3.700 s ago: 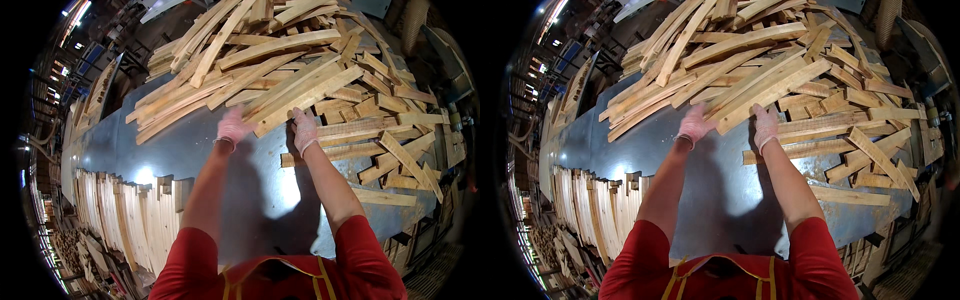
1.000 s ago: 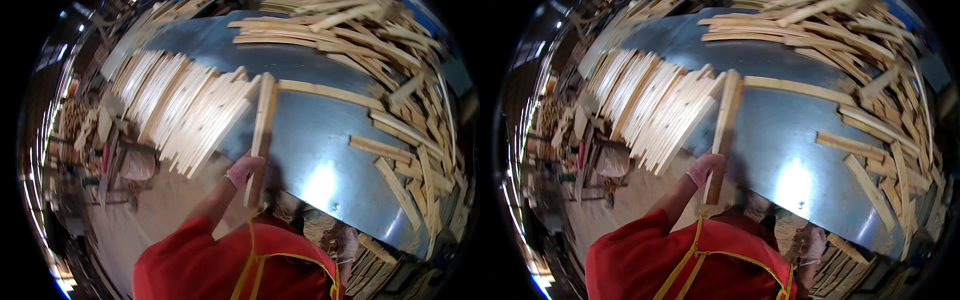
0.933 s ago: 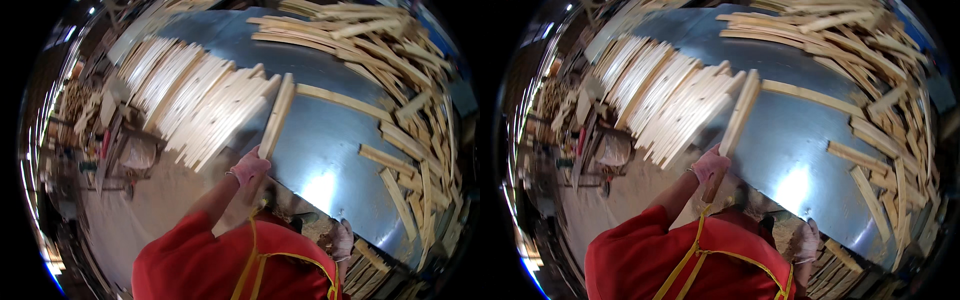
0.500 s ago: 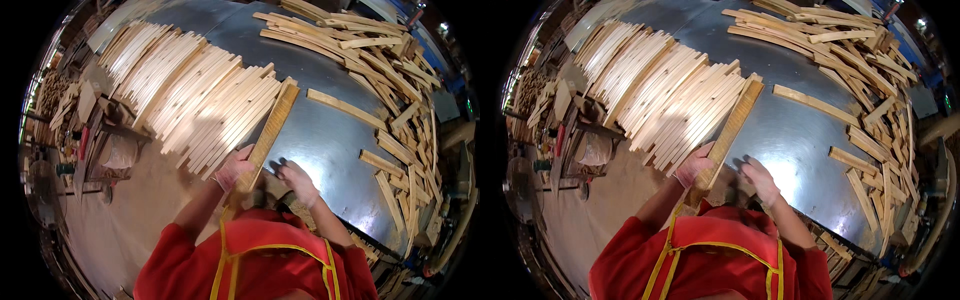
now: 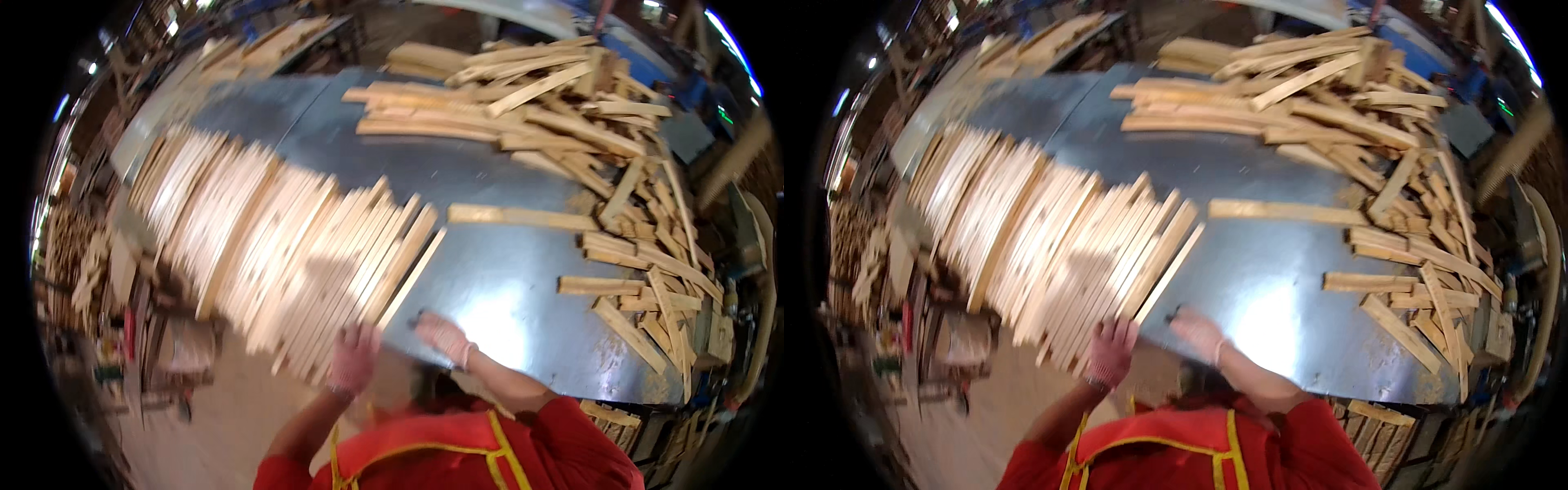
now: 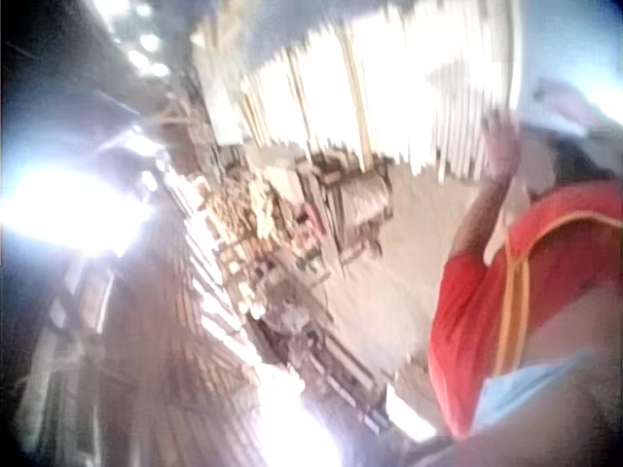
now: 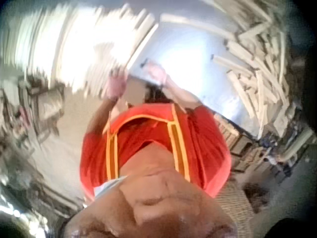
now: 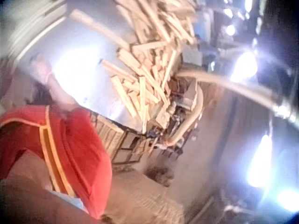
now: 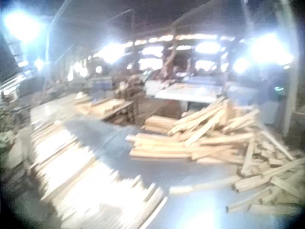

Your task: The person repeatedly picks up thin wooden planks from a large pile on a metal table and stacks them neatly on the left side. The person handles the planks one by one or in small groups, aligning them into a growing stack throughout the clip.

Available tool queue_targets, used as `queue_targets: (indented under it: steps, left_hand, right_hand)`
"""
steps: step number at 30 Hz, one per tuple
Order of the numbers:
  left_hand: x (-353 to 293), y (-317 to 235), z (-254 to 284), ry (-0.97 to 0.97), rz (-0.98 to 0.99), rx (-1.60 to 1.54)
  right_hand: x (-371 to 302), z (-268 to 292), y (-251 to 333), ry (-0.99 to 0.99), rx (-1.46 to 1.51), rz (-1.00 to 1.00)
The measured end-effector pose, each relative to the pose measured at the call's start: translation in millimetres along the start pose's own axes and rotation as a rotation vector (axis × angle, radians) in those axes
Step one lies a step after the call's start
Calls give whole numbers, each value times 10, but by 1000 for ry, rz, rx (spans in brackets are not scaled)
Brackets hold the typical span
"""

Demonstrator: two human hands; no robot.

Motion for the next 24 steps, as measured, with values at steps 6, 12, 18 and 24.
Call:
queue_targets:
  steps: [6, 12, 18, 24]
  left_hand:
    - [360, 75, -156, -91, 340, -579]
    - [1309, -460, -280, -230, 636, -1763]
    - [1835, -537, 34, -249, 468, -1047]
    - [966, -273, -75, -131, 496, -155]
  right_hand:
    - [-62, -399, -70, 390, 420, -4]
    - [22, 266, 297, 367, 979, 39]
    - [1289, 3743, 416, -764, -112, 389]
    - [1592, 3927, -801, -223, -611, -26]
Point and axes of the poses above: each hand's wrist, its own x-axis towards the middle knuckle, its own z-axis out of the back of the hand, y = z × x, the point moved 1 cm from there along x, towards the middle knuckle, and after that the axes turned 9 degrees about -x, right-handed, at the moved point
